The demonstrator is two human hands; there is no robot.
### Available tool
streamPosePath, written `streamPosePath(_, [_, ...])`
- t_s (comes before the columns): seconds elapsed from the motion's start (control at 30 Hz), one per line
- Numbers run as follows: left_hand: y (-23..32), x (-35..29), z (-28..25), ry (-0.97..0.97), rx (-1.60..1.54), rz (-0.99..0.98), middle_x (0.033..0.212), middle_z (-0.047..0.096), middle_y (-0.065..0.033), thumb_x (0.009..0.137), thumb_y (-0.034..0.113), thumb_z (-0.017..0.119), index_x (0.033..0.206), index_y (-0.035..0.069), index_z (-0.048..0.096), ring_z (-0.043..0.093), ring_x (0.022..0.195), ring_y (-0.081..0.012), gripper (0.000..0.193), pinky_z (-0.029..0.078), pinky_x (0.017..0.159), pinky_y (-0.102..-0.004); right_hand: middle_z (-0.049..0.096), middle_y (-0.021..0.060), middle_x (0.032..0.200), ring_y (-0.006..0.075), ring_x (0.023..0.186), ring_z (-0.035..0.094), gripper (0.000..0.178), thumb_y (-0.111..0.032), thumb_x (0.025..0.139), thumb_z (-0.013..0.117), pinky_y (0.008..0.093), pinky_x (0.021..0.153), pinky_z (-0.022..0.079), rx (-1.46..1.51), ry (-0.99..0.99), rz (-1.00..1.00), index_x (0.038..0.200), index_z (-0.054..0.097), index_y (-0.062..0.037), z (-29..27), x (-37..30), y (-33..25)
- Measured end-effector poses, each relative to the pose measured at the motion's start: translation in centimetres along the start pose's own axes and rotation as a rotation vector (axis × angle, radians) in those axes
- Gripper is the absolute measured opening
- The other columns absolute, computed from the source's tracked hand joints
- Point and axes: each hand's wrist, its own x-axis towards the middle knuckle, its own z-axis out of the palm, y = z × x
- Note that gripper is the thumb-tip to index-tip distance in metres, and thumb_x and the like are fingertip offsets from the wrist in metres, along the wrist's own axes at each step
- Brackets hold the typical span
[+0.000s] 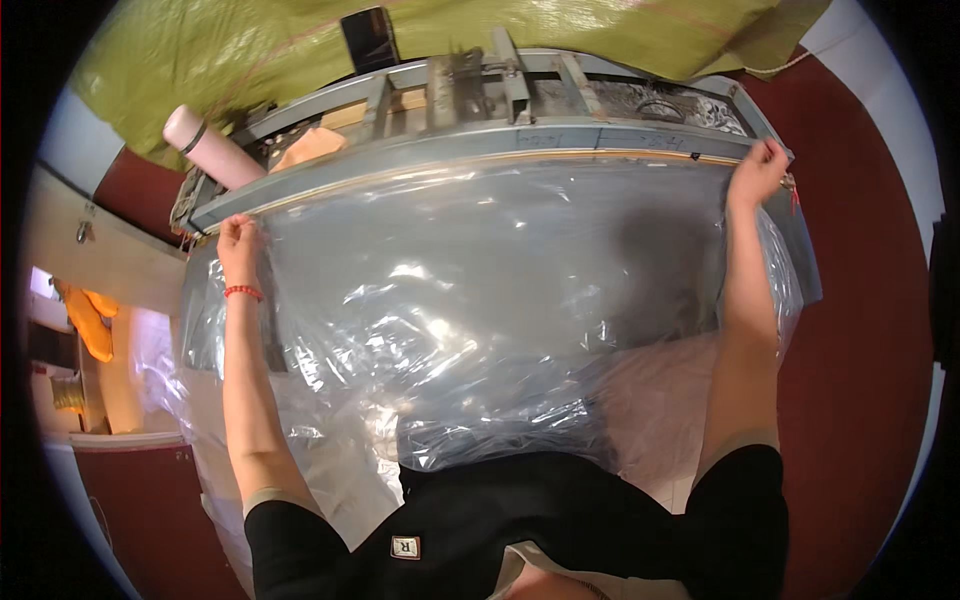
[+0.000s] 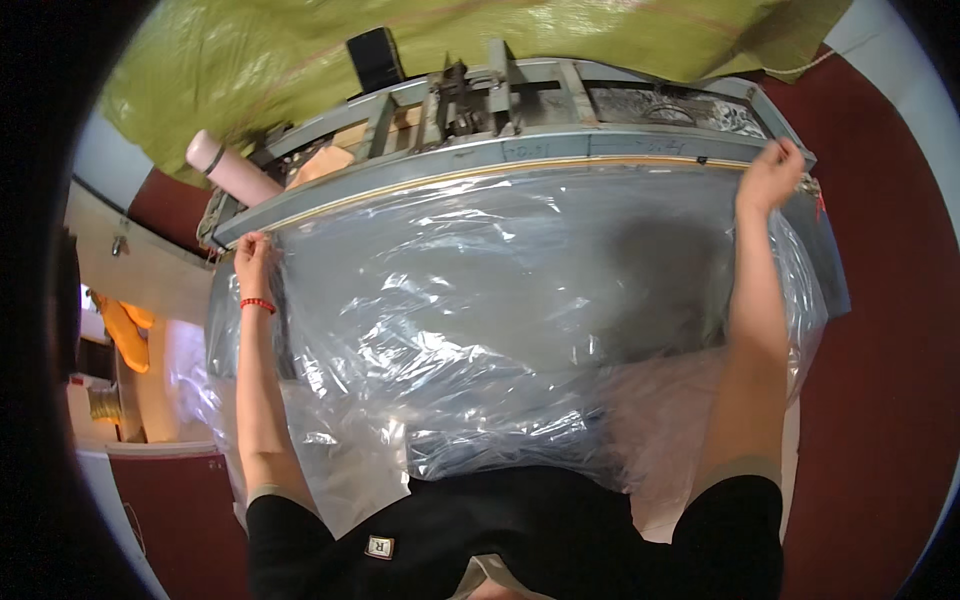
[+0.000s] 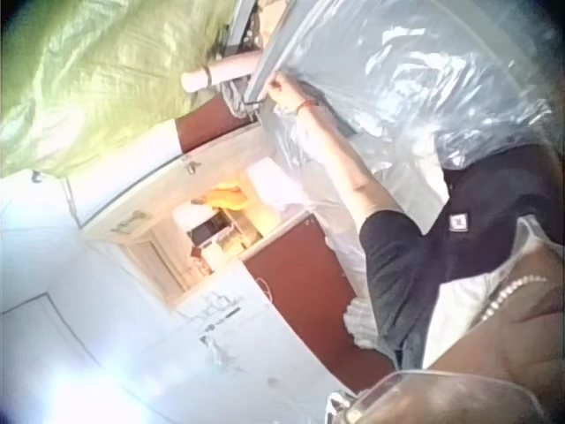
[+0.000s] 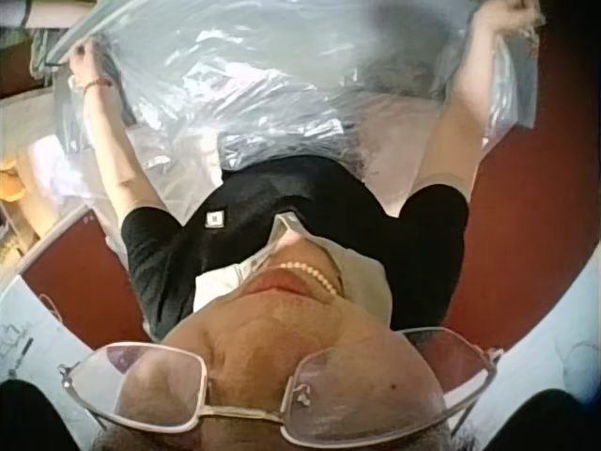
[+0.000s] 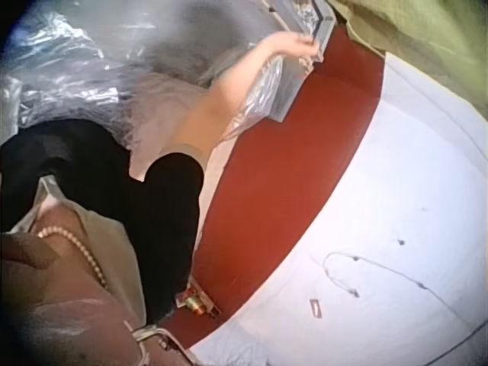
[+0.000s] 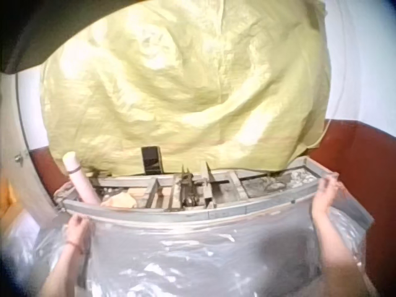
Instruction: The person is using an industrial heat sealer to seal large plastic bags or sheets.
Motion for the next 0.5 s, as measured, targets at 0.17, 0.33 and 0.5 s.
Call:
streamPosePath(0.17, [9.7, -7.9, -1.7, -0.036, -0.048, 0.215, 0.075, 0.049, 0.0012, 0.081, 0.001, 0.05, 0.086, 0.006, 0.049, 0.047, 0.064, -0.0063, 0.007, 0.04, 0.063, -0.0191, 0.054, 0.008, 0.094, 0.0258, 0.094, 0.049, 0.023, -0.019, 0.072, 0.063, 0.0363, 0.082, 0.037, 0.363, -0.445, -0.566, 0.09, 0.056, -0.0065, -0.9, -8.2, -19.2])
streamPosePath(0.33, [9.6, -8.8, -7.1, 0.117, 0.032, 0.317, 0.078, 0.051, 0.0009, 0.08, 0.002, 0.055, 0.088, 0.004, 0.05, 0.048, 0.074, -0.0056, 0.009, 0.04, 0.067, -0.019, 0.057, 0.0057, 0.07, 0.021, 0.068, 0.055, 0.02, -0.025, 0.076, 0.061, 0.0301, 0.063, 0.043, 0.489, -1.162, -0.291, 0.079, 0.058, -0.0056, -3.4, -15.6, -24.6])
streamPosePath(0.5, [4.1, -10.5, -14.3, 0.072, 1.122, 0.251, 0.1, 0.057, -0.0131, 0.069, 0.02, 0.066, 0.103, 0.002, 0.051, 0.051, 0.098, -0.0278, 0.041, 0.04, 0.084, -0.033, 0.054, 0.0034, 0.061, 0.0069, 0.06, 0.047, 0.018, -0.018, 0.075, 0.063, 0.0222, 0.056, 0.039, 0.488, -1.219, -0.009, 0.071, 0.057, -0.0015, -6.6, -13.5, -18.4])
